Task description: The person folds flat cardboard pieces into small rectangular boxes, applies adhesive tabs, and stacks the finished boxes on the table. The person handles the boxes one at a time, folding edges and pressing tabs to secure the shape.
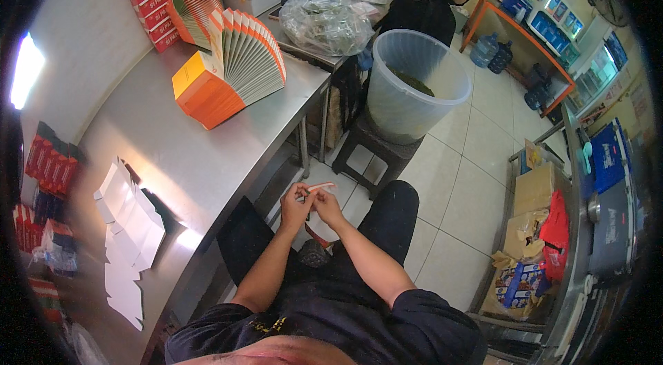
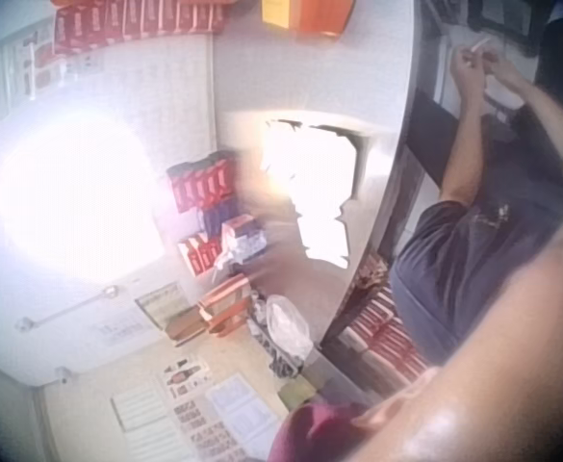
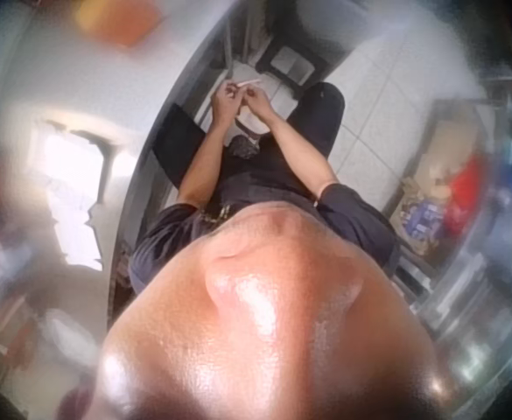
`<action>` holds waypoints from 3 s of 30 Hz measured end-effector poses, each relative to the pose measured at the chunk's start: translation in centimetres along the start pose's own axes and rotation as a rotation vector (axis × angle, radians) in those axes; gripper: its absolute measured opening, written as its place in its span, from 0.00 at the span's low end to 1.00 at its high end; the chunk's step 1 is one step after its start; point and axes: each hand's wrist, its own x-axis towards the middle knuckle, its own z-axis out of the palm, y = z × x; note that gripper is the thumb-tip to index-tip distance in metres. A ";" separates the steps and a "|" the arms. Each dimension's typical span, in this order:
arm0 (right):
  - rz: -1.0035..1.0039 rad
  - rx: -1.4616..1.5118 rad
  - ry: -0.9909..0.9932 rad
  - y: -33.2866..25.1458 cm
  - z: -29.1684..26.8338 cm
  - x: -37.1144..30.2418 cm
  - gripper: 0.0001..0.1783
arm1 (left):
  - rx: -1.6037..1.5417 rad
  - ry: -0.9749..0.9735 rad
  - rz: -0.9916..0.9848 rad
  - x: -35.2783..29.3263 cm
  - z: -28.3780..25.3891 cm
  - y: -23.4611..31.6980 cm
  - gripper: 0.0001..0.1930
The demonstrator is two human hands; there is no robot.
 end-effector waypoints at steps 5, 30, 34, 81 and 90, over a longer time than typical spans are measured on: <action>0.085 0.001 0.010 -2.1 1.4 -0.6 0.12 | 0.118 0.085 0.108 0.1 -1.0 -0.5 0.10; 0.115 -0.079 0.196 -5.8 -2.6 0.0 0.22 | -0.001 0.040 0.084 1.2 -3.2 0.4 0.15; 0.291 0.140 0.057 -7.6 -2.6 -0.3 0.22 | -0.386 0.005 -0.129 1.7 -3.4 -2.1 0.23; 0.214 -0.492 -0.117 -4.8 -3.3 -0.3 0.26 | -0.504 -0.187 -0.625 1.0 -3.1 -4.3 0.32; -0.201 -0.828 0.041 -6.8 0.8 -1.5 0.19 | -0.012 -0.183 -0.142 0.5 -1.1 -7.0 0.31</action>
